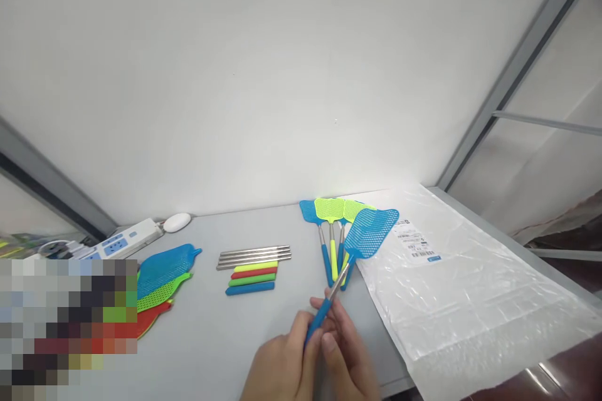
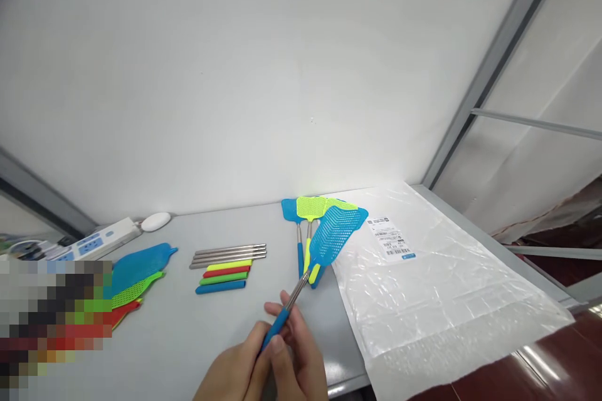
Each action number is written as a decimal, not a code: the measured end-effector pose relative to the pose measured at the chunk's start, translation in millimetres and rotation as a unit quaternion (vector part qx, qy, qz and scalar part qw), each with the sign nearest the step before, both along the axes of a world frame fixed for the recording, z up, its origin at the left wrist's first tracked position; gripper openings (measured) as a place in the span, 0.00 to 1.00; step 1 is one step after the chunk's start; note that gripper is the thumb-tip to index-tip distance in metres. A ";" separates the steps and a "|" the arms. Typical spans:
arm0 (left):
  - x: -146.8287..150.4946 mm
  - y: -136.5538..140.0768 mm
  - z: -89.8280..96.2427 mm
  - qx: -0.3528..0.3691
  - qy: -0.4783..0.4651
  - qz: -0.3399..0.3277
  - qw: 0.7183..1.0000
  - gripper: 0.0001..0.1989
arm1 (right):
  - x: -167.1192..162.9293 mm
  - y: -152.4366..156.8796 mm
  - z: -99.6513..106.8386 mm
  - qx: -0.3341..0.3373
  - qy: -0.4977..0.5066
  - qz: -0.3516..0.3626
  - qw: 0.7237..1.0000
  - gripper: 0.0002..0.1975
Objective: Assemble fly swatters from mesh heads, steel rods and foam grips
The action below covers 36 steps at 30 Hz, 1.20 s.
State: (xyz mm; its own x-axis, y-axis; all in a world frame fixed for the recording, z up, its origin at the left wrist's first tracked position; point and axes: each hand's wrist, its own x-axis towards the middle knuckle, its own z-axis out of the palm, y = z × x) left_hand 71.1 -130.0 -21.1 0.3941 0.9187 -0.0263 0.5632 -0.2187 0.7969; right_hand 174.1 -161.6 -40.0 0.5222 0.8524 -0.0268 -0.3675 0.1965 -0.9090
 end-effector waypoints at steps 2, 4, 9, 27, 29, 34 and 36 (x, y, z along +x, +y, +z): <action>9.9 18.7 11.4 0.003 0.015 0.003 1.000 0.09 | 0.3 6.5 -9.1 0.030 -0.014 -0.016 0.999 0.25; 21.1 40.0 24.5 0.044 0.025 0.055 0.997 0.08 | 1.9 11.9 -16.8 0.059 -0.038 -0.023 0.997 0.24; 63.2 85.2 46.0 0.152 0.011 0.132 0.979 0.13 | 5.0 15.0 -22.3 0.059 -0.052 -0.064 0.995 0.17; 122.3 106.0 38.4 0.140 0.312 0.011 0.940 0.19 | 5.6 16.2 -13.2 0.104 0.007 -0.083 0.991 0.07; 123.4 106.2 37.0 0.147 0.323 0.002 0.935 0.21 | 5.6 17.4 -15.3 0.109 0.008 -0.087 0.990 0.07; 126.1 106.2 36.3 0.164 0.341 -0.021 0.926 0.26 | 4.8 20.7 -22.0 0.117 0.007 -0.100 0.988 0.07; 125.8 106.7 37.5 0.172 0.346 -0.030 0.922 0.26 | 5.6 21.2 -26.0 0.120 0.002 -0.112 0.986 0.07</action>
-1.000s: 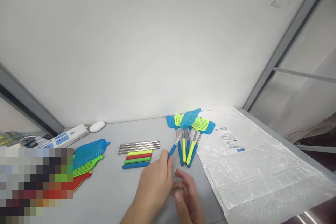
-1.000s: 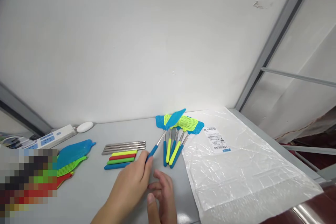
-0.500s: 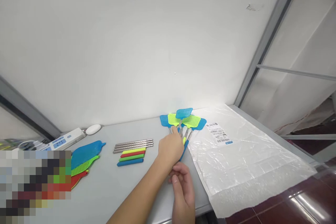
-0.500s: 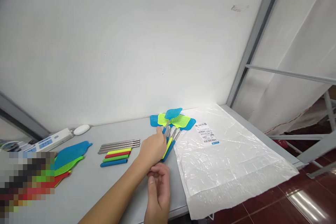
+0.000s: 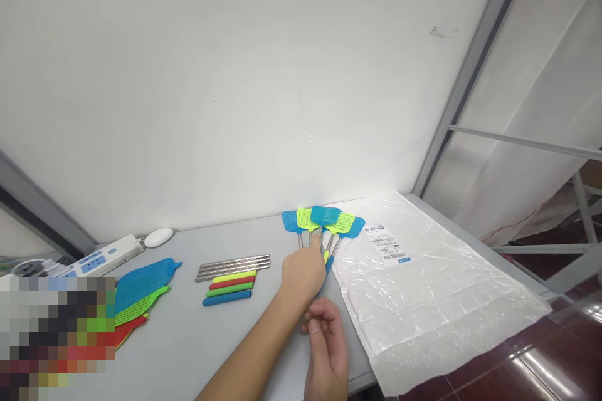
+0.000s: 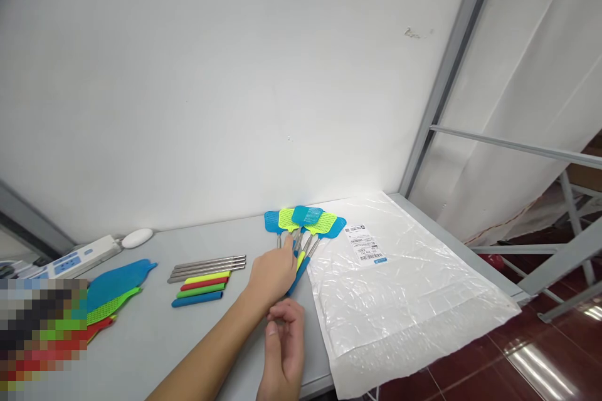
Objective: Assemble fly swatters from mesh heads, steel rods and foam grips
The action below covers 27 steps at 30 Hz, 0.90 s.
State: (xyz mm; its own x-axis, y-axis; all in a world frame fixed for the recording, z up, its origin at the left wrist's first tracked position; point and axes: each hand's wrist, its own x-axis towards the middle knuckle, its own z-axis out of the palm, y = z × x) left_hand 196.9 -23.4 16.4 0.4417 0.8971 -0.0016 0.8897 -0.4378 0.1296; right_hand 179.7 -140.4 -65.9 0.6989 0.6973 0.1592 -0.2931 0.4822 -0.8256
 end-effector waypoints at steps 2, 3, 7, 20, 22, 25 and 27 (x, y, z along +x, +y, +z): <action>-1.0 1.1 1.8 0.006 0.006 -0.010 1.000 0.25 | 1.8 0.1 -5.0 -0.004 -0.006 -0.006 1.000 0.07; -1.6 1.9 2.7 0.009 0.008 -0.015 1.000 0.25 | 2.9 0.0 -7.8 -0.008 -0.009 -0.003 1.000 0.07; -4.1 5.2 4.4 0.017 0.010 -0.036 0.999 0.23 | 6.0 0.0 -16.4 -0.020 -0.015 0.017 1.000 0.08; -54.0 -6.6 -0.6 0.012 -0.067 -0.118 0.991 0.19 | 7.2 -7.0 4.7 -0.038 0.015 0.019 0.999 0.09; -66.2 -9.3 -4.7 0.024 -0.099 -0.152 0.983 0.20 | 7.6 -8.1 6.6 -0.045 0.014 0.020 0.999 0.09; -77.0 -9.9 -12.9 0.048 -0.131 -0.206 0.968 0.25 | 7.8 -9.9 7.6 -0.053 0.007 0.024 0.998 0.10; -78.7 -8.5 -18.5 0.054 -0.129 -0.230 0.963 0.29 | 7.8 -11.2 8.0 -0.054 0.002 0.026 0.998 0.10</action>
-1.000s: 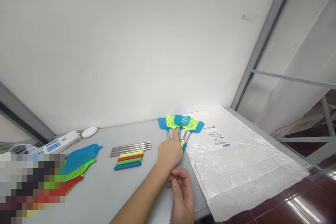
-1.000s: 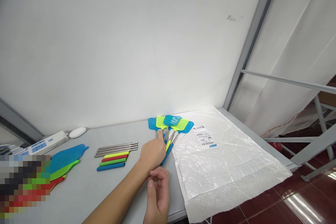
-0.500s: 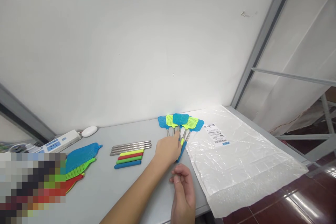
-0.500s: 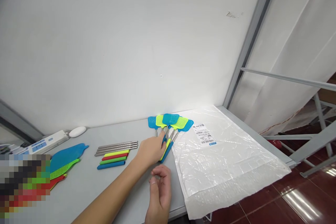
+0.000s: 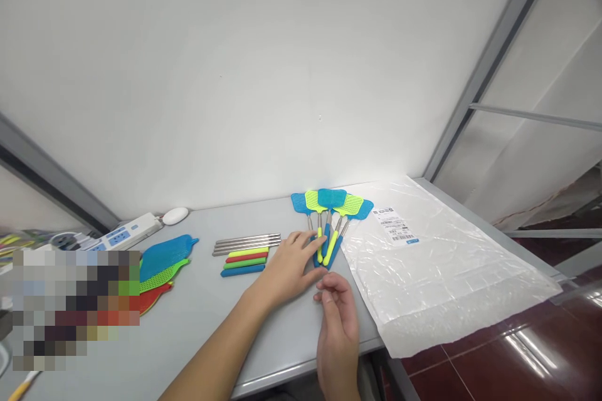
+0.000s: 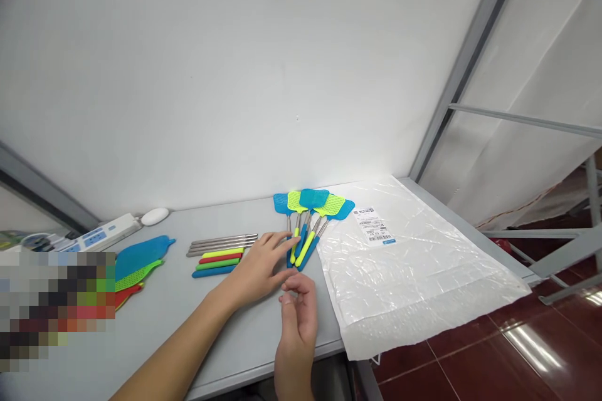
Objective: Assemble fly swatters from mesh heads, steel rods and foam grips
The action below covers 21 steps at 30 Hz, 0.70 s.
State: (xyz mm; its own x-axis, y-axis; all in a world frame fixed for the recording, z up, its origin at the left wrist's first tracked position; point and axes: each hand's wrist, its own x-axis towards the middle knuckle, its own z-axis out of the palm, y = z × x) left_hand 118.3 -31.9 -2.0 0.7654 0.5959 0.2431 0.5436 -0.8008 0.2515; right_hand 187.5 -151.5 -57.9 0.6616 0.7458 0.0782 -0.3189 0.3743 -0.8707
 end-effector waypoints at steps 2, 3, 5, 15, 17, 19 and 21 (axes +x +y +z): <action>1.4 1.7 -4.7 0.000 0.012 -0.015 1.000 0.31 | -0.1 -0.9 0.7 -0.004 -0.002 -0.001 1.000 0.10; 2.6 2.3 -6.5 -0.002 0.016 -0.020 1.000 0.31 | -0.1 -1.2 1.1 -0.006 -0.003 -0.001 1.000 0.10; 5.0 2.6 -8.8 -0.009 0.015 -0.024 1.000 0.28 | 0.0 -1.3 1.8 -0.008 -0.006 -0.002 1.000 0.10; 7.3 -1.6 -9.5 -0.002 -0.016 -0.008 1.000 0.19 | 1.0 -3.2 2.0 -0.009 0.000 0.015 1.000 0.10; 7.2 -1.6 -10.7 0.002 -0.020 -0.008 1.000 0.18 | 0.9 -3.7 2.6 -0.010 -0.002 0.017 1.000 0.10; 7.0 -1.8 -11.5 0.000 -0.031 -0.010 0.999 0.19 | 0.8 -3.8 3.3 -0.006 -0.006 0.016 1.000 0.09; 6.6 -2.4 -11.3 -0.008 -0.048 -0.012 0.999 0.21 | 0.8 -3.8 3.8 0.000 -0.012 0.013 1.000 0.10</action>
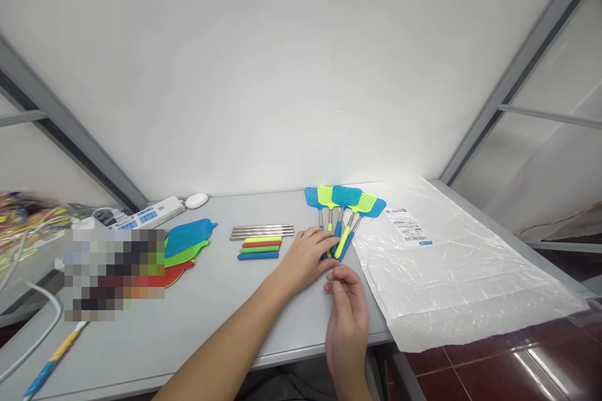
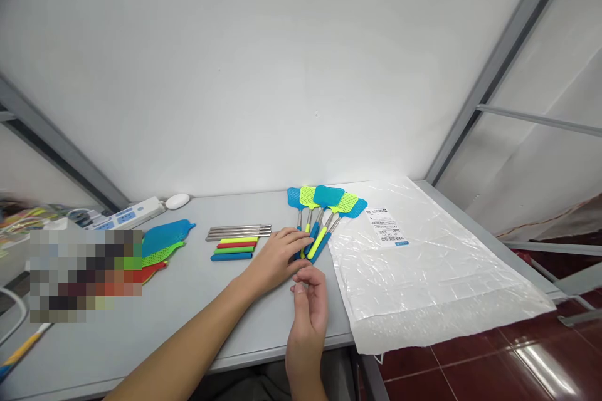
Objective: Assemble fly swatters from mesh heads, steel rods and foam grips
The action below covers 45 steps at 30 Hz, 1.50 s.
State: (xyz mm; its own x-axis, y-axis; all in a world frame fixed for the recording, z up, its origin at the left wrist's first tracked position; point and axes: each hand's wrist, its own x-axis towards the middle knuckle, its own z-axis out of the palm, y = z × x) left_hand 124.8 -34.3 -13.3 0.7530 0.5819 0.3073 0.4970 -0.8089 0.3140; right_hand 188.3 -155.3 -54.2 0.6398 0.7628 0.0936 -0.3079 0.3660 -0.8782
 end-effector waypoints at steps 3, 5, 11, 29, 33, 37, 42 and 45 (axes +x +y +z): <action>-0.5 -1.7 2.5 -0.027 -0.033 0.012 0.999 0.20 | 0.0 -0.2 0.0 -0.003 -0.007 -0.001 1.000 0.10; -0.3 -2.6 4.3 -0.048 -0.053 0.032 0.997 0.15 | 0.1 -0.6 0.0 -0.009 -0.010 0.000 1.000 0.11; 2.5 -2.3 2.5 -0.068 -0.070 0.085 0.992 0.10 | 0.2 -1.6 1.4 -0.007 -0.014 0.000 1.000 0.10; 19.3 -3.0 -6.8 -0.031 -0.036 0.046 0.998 0.16 | -0.5 -0.6 5.7 0.021 -0.026 0.010 0.999 0.08; 20.6 -2.4 -6.3 -0.008 0.033 0.013 0.999 0.20 | -0.5 0.3 5.6 0.028 -0.026 0.011 0.999 0.07; 20.7 -2.8 -7.6 0.020 0.073 -0.006 0.997 0.20 | -0.3 0.3 5.9 0.036 -0.017 0.017 0.999 0.06; 21.4 -4.1 -9.7 0.031 0.086 -0.007 0.996 0.21 | -0.6 0.1 5.4 0.034 -0.015 0.023 0.999 0.06; 26.2 0.2 -12.4 0.014 0.074 0.008 0.997 0.24 | -0.6 1.0 4.1 0.032 -0.016 0.020 0.999 0.06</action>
